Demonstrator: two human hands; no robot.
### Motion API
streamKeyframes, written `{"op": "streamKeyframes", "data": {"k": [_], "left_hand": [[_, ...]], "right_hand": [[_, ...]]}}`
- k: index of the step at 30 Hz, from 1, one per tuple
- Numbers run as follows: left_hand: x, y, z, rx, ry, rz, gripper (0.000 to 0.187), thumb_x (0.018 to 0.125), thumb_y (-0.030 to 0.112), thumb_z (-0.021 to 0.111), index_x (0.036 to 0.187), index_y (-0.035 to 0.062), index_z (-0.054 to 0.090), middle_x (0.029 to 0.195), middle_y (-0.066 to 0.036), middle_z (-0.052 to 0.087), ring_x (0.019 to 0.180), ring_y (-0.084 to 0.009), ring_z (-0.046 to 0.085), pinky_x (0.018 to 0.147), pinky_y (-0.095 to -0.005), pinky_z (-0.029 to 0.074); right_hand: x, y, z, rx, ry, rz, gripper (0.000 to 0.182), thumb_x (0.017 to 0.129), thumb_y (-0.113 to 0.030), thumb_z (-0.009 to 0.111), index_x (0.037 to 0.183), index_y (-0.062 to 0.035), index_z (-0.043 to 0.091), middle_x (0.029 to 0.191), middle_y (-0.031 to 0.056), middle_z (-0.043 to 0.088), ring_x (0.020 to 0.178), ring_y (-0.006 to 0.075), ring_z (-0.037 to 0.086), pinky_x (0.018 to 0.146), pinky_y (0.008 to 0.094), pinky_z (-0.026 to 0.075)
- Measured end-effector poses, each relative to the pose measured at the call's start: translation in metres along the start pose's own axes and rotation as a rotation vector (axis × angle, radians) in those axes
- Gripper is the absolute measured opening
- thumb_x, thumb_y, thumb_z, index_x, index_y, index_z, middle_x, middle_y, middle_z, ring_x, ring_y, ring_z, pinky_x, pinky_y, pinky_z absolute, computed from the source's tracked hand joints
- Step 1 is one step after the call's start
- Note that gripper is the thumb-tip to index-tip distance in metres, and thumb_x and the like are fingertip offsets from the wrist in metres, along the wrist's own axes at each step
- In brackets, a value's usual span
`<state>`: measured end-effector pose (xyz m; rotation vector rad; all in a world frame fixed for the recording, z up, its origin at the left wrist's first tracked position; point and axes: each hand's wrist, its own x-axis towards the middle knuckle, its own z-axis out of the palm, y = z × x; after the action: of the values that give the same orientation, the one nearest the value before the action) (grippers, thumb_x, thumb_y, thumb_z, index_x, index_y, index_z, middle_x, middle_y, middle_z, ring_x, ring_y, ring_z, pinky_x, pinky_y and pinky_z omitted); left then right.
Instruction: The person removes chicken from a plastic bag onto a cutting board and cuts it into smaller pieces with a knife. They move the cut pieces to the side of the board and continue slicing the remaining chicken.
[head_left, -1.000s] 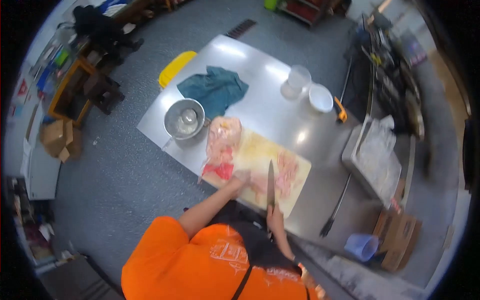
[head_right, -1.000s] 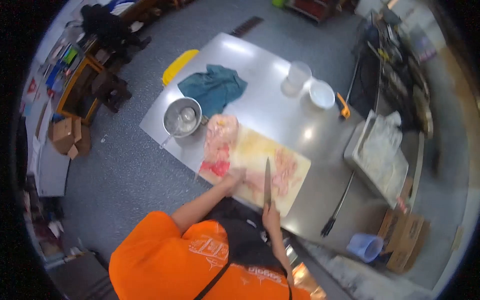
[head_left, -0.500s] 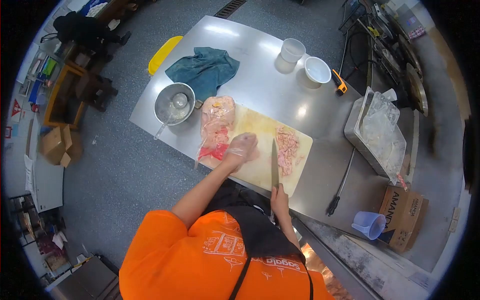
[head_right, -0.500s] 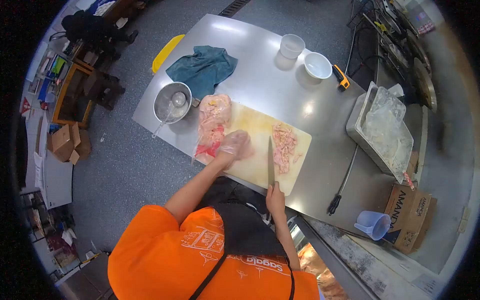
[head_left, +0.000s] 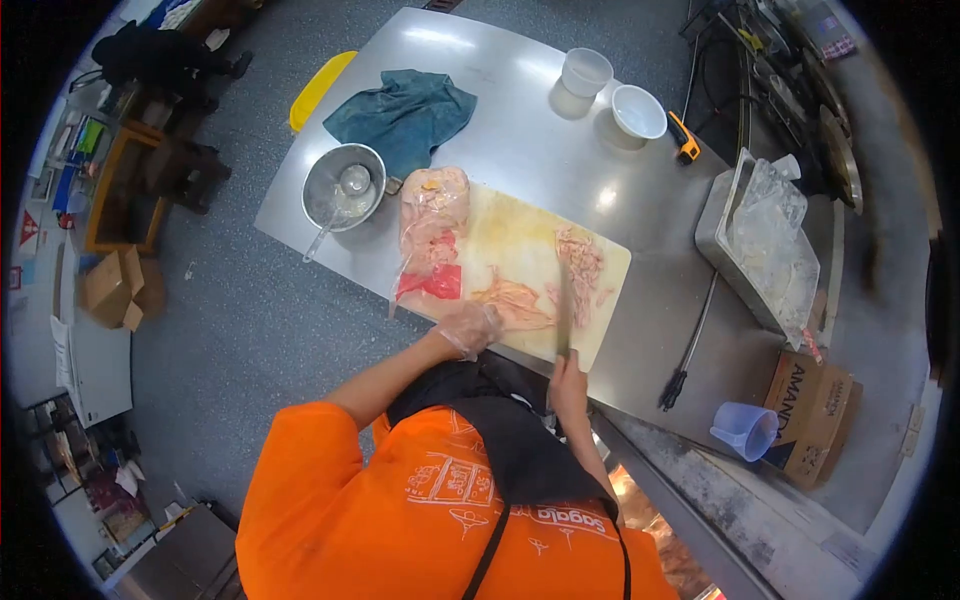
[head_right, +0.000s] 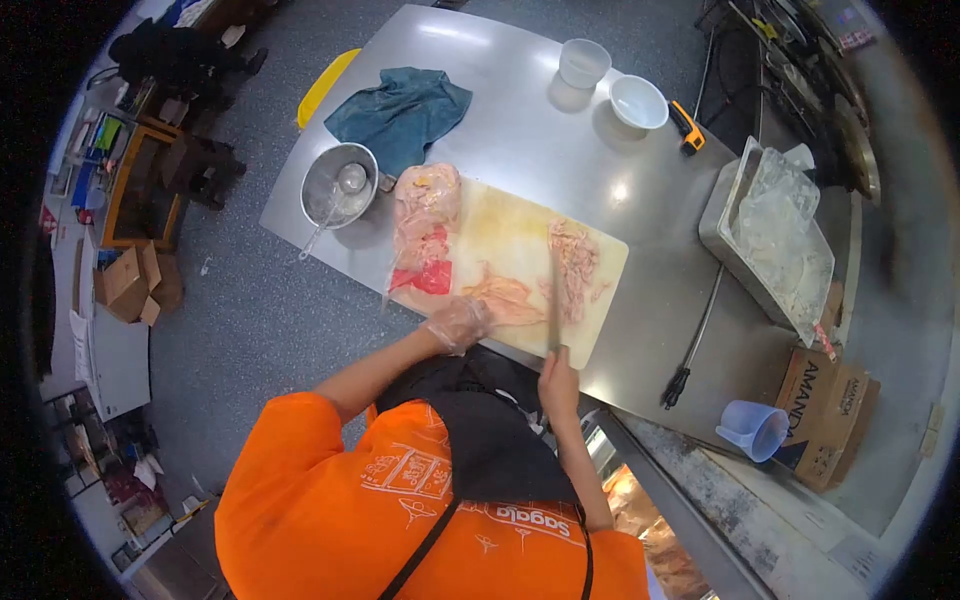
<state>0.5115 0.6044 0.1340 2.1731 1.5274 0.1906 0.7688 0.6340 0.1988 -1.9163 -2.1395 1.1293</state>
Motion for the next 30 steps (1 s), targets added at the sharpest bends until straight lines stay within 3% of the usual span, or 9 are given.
{"op": "streamKeyframes", "data": {"k": [1, 4, 7, 10, 12, 14, 20, 25, 30], "left_hand": [[0.002, -0.003, 0.006, 0.0, -0.009, 0.005, 0.014, 0.086, 0.016, 0.054, 0.087, 0.0048, 0.062, 0.087, -0.018, 0.062, 0.082, -0.0331, 0.065, 0.072, -0.0471, 0.051], [0.005, -0.007, 0.021, 0.003, 0.144, 0.028, 0.017, 0.085, 0.021, 0.06, 0.077, 0.0059, 0.062, 0.079, -0.015, 0.059, 0.073, -0.0337, 0.062, 0.062, -0.0465, 0.045], [0.002, -0.007, 0.025, 0.308, 0.094, 0.051, 0.023, 0.088, 0.025, 0.058, 0.076, 0.0052, 0.06, 0.077, -0.015, 0.058, 0.072, -0.0338, 0.06, 0.061, -0.046, 0.043], [-0.001, -0.005, 0.022, 0.361, 0.096, 0.056, 0.023, 0.09, 0.026, 0.056, 0.083, 0.0051, 0.06, 0.075, -0.013, 0.056, 0.07, -0.0327, 0.06, 0.061, -0.0449, 0.043], [0.001, -0.001, 0.009, 0.071, 0.183, 0.024, 0.022, 0.09, 0.026, 0.055, 0.093, 0.0054, 0.059, 0.077, -0.012, 0.057, 0.07, -0.0321, 0.059, 0.061, -0.044, 0.043], [0.0, -0.004, 0.014, 0.15, 0.146, 0.037, 0.021, 0.089, 0.026, 0.056, 0.096, 0.0054, 0.058, 0.079, -0.013, 0.057, 0.072, -0.0321, 0.059, 0.062, -0.0439, 0.043], [-0.005, -0.008, 0.023, 0.197, 0.091, 0.008, 0.017, 0.086, 0.019, 0.057, 0.095, 0.0049, 0.056, 0.086, -0.014, 0.057, 0.079, -0.0316, 0.06, 0.066, -0.0433, 0.046], [-0.007, 0.0, 0.007, 0.159, 0.151, 0.082, 0.016, 0.083, 0.017, 0.058, 0.093, 0.0048, 0.058, 0.087, -0.015, 0.057, 0.079, -0.0323, 0.06, 0.069, -0.0434, 0.048], [-0.006, -0.002, 0.004, 0.233, 0.052, 0.002, 0.022, 0.091, 0.025, 0.053, 0.083, 0.0063, 0.058, 0.081, -0.014, 0.055, 0.079, -0.0312, 0.058, 0.067, -0.0419, 0.044]], "right_hand": [[-0.002, -0.001, 0.013, -0.031, 0.036, -0.163, 0.027, 0.103, -0.026, 0.042, 0.11, -0.0011, 0.05, 0.082, 0.0335, 0.064, 0.081, 0.0534, 0.062, 0.071, 0.061, 0.046], [0.001, 0.003, 0.022, -0.085, -0.141, -0.165, 0.028, 0.103, -0.026, 0.042, 0.113, -0.0013, 0.05, 0.082, 0.0334, 0.064, 0.079, 0.054, 0.062, 0.071, 0.0617, 0.046], [0.017, 0.015, 0.007, -0.096, -0.048, -0.026, 0.027, 0.103, -0.026, 0.043, 0.114, -0.0024, 0.049, 0.08, 0.0327, 0.064, 0.077, 0.0537, 0.062, 0.07, 0.0615, 0.047], [0.022, 0.014, 0.007, -0.057, 0.042, 0.026, 0.026, 0.103, -0.026, 0.043, 0.114, -0.0037, 0.048, 0.077, 0.0326, 0.064, 0.076, 0.0523, 0.063, 0.069, 0.0613, 0.048], [0.02, 0.006, 0.015, -0.183, -0.138, -0.124, 0.027, 0.103, -0.027, 0.042, 0.116, -0.0042, 0.046, 0.076, 0.0326, 0.064, 0.076, 0.0522, 0.063, 0.069, 0.0613, 0.049], [0.016, -0.009, 0.015, -0.255, -0.248, -0.157, 0.028, 0.103, -0.028, 0.042, 0.117, -0.0047, 0.046, 0.077, 0.0326, 0.064, 0.077, 0.0527, 0.064, 0.07, 0.0616, 0.049], [0.04, -0.002, 0.008, -0.142, -0.086, -0.034, 0.026, 0.103, -0.028, 0.044, 0.116, -0.0065, 0.048, 0.08, 0.0325, 0.064, 0.078, 0.0541, 0.062, 0.071, 0.0629, 0.047], [0.025, -0.01, 0.019, -0.216, -0.235, -0.125, 0.028, 0.102, -0.029, 0.042, 0.12, -0.0083, 0.047, 0.084, 0.0325, 0.066, 0.082, 0.0534, 0.064, 0.074, 0.0625, 0.049], [0.058, 0.017, -0.002, -0.128, -0.029, -0.043, 0.029, 0.103, -0.03, 0.042, 0.118, -0.0069, 0.05, 0.086, 0.032, 0.066, 0.082, 0.0524, 0.064, 0.075, 0.0608, 0.049]]}}
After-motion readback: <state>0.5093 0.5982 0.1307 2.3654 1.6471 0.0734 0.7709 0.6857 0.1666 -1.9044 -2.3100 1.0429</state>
